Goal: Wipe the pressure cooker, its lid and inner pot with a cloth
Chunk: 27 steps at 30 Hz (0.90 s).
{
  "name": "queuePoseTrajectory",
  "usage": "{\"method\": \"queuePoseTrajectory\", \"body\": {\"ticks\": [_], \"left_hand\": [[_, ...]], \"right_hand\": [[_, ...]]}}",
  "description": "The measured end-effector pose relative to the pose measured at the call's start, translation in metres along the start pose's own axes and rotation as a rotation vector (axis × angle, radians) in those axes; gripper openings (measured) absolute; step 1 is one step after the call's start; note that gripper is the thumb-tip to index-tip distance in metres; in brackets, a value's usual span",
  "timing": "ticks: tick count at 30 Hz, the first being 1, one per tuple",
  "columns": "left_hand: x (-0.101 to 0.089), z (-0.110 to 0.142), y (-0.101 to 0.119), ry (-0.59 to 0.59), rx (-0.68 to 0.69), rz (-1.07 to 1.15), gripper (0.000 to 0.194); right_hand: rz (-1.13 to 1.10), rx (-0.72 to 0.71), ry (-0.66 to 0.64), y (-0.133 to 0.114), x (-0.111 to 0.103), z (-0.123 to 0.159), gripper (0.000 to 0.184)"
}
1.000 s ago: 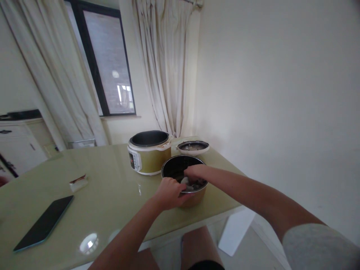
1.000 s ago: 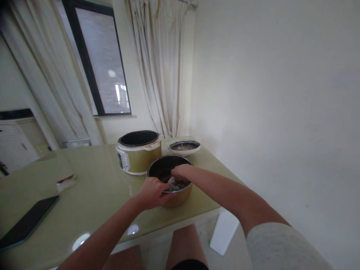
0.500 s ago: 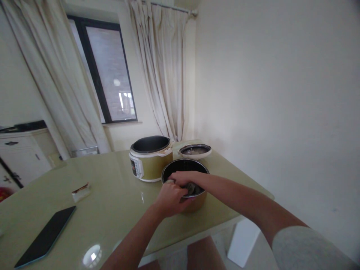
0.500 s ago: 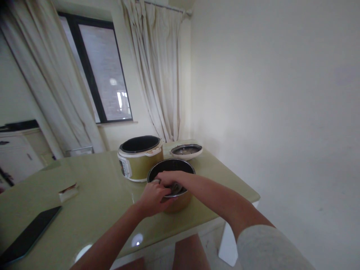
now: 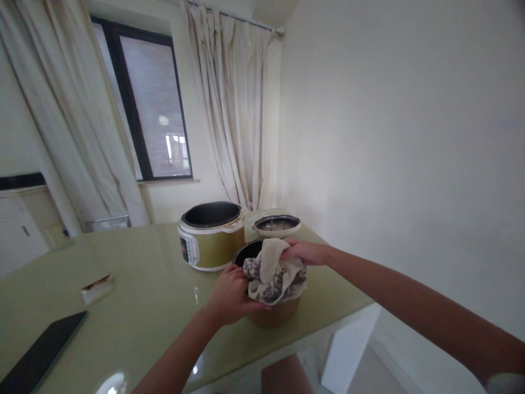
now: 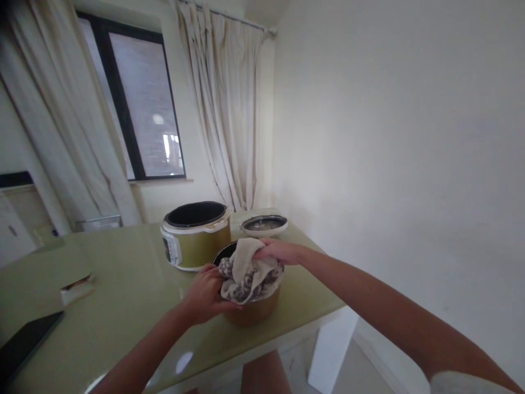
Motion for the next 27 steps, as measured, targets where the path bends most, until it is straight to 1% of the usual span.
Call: {"method": "queuePoseTrajectory", "body": {"ticks": [2,4,6,8,10,12,13,14,15,16,17,19,20,21,23,24,25,26,27], "left_hand": [[0.008,-0.005,0.01,-0.004,0.0,-0.041,0.05],[0.011,-0.01,0.019,0.003,0.01,-0.057,0.042],[0.009,-0.011,0.022,-0.014,0.001,-0.064,0.043],[0.007,-0.01,0.02,-0.09,0.004,-0.073,0.047],[0.006,-0.007,0.017,-0.171,0.025,-0.096,0.051],[0.004,-0.005,0.016,-0.205,0.02,-0.142,0.054],[0.004,-0.005,0.015,-0.205,-0.005,-0.171,0.054],[0.006,-0.006,0.016,-0.204,-0.039,-0.198,0.054],[0.01,-0.007,0.02,-0.208,-0.071,-0.22,0.053],[0.015,-0.01,0.025,-0.215,-0.102,-0.238,0.052],[0.021,-0.014,0.032,-0.222,-0.127,-0.25,0.052],[0.033,-0.024,0.049,-0.229,-0.172,-0.268,0.049],[0.037,-0.03,0.057,-0.222,-0.193,-0.274,0.047],[0.04,-0.035,0.064,-0.212,-0.212,-0.274,0.044],[0.041,-0.044,0.074,-0.206,-0.203,-0.255,0.036],[0.04,-0.046,0.077,-0.222,-0.173,-0.229,0.034],[0.038,-0.046,0.079,-0.249,-0.132,-0.19,0.036],[0.035,-0.044,0.078,-0.282,-0.087,-0.146,0.041],[0.029,-0.041,0.074,-0.31,-0.049,-0.108,0.047]], "right_hand": [[-0.064,-0.062,0.012,-0.008,0.009,-0.001,0.044],[-0.097,-0.113,0.042,-0.017,0.011,-0.004,0.045],[-0.109,-0.164,0.13,-0.028,-0.003,-0.004,0.044],[-0.115,-0.227,0.27,-0.04,-0.03,0.005,0.044],[-0.11,-0.308,0.445,-0.051,-0.064,0.027,0.045],[-0.053,-0.42,0.677,-0.058,-0.099,0.065,0.047],[0.015,-0.479,0.808,-0.059,-0.112,0.088,0.047],[0.112,-0.53,0.936,-0.058,-0.119,0.111,0.046],[0.237,-0.565,1.039,-0.053,-0.119,0.132,0.046],[0.37,-0.58,1.11,-0.044,-0.111,0.146,0.046],[0.473,-0.571,1.112,-0.029,-0.097,0.151,0.046],[0.554,-0.583,1.054,0.013,-0.057,0.147,0.054],[0.531,-0.58,1.032,0.039,-0.035,0.139,0.058],[0.464,-0.559,1.075,0.069,-0.017,0.133,0.059],[0.27,-0.464,1.237,0.134,0.014,0.122,0.057],[0.189,-0.435,1.294,0.16,0.028,0.116,0.059],[0.133,-0.44,1.327,0.179,0.041,0.11,0.061],[0.084,-0.458,1.353,0.192,0.05,0.106,0.061],[0.035,-0.458,1.35,0.199,0.054,0.101,0.061]]}}
Point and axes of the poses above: each hand's wrist, its own z-axis away from the middle knuckle, its own x-axis out of the palm, y = z × x, the point moved 9 cm from there along -z, towards the middle knuckle, and after that the axes turned 3 degrees about z, right-handed, at the moved point
